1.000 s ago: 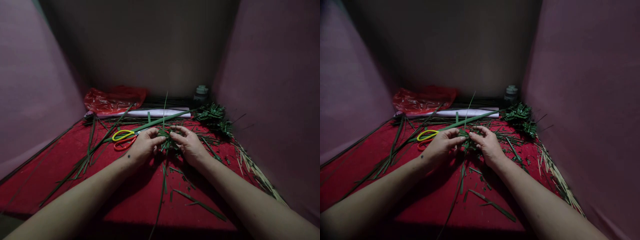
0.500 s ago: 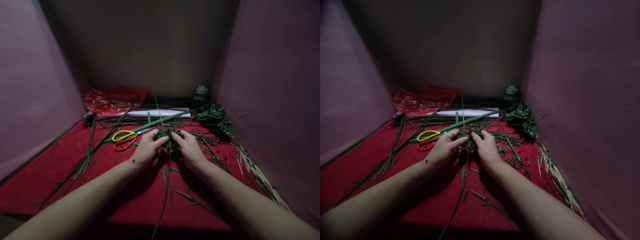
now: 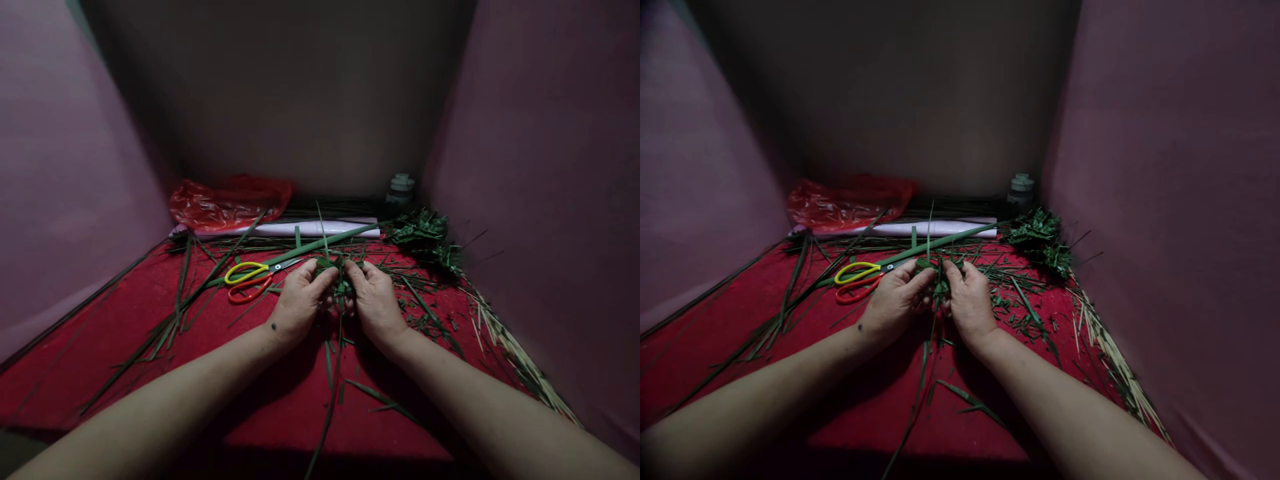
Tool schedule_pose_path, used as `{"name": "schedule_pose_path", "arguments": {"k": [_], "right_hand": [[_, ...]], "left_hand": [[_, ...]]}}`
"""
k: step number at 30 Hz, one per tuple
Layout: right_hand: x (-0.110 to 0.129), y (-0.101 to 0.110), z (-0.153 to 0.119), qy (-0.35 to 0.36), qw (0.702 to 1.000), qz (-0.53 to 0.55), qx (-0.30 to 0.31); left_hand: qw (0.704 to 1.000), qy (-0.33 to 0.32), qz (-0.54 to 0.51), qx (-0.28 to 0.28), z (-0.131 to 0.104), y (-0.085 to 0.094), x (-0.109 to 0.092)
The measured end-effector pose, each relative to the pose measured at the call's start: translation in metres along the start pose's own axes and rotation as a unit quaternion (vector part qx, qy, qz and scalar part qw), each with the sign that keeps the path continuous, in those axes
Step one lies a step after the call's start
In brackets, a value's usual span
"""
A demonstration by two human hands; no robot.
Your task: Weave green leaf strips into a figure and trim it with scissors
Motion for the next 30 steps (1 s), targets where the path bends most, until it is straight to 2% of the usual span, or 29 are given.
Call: {"name": "schedule_pose_path", "arguments": {"k": [4,6,8,11,15,18,20,24,28,30], "right_hand": [[0.002,-0.003,0.0,0.0,0.998,0.055,0.022],[0.003,-0.003,0.001,-0.013,0.997,0.061,0.039],[0.004,-0.001,0.001,-0.025,0.997,0.056,0.046],[0.005,0.002,0.0,-0.041,0.998,0.034,0.018],[0.004,0.007,0.002,-0.01,0.998,-0.051,-0.043],[0.007,0.01,0.004,0.045,0.99,-0.102,-0.083],[0.007,0.011,0.004,0.059,0.989,-0.099,-0.092],[0.005,0.009,0.004,0.041,0.995,-0.04,-0.076],[0.003,0.003,0.003,0.007,0.997,0.063,-0.041],[0.005,0.003,0.003,0.007,0.997,0.072,-0.039]], "left_hand": [[0.998,0.002,-0.065,0.025,0.001,0.001,0.003],[0.999,-0.012,-0.034,0.025,0.002,0.002,0.001],[0.998,-0.052,0.027,0.019,0.003,0.004,-0.003],[0.988,-0.107,0.112,0.0,0.003,0.006,-0.007],[0.982,-0.1,0.161,-0.018,-0.002,0.001,-0.008],[0.991,-0.047,0.125,-0.026,-0.005,-0.005,-0.009],[0.997,-0.005,0.073,-0.035,-0.005,-0.007,-0.007],[0.999,0.012,-0.019,-0.033,-0.002,-0.011,0.0],[0.996,0.016,-0.093,-0.009,0.0,-0.013,0.005],[0.994,0.024,-0.103,0.005,0.0,-0.013,0.004]]}}
Point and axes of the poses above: each hand's wrist, its own z-axis towards the middle knuckle, its own y-axis out of the back of the hand, x = y × z, the point moved 4 cm from there along z, towards the middle knuckle, and after that the axes turned 11 degrees about -z, right-handed, at the moved point
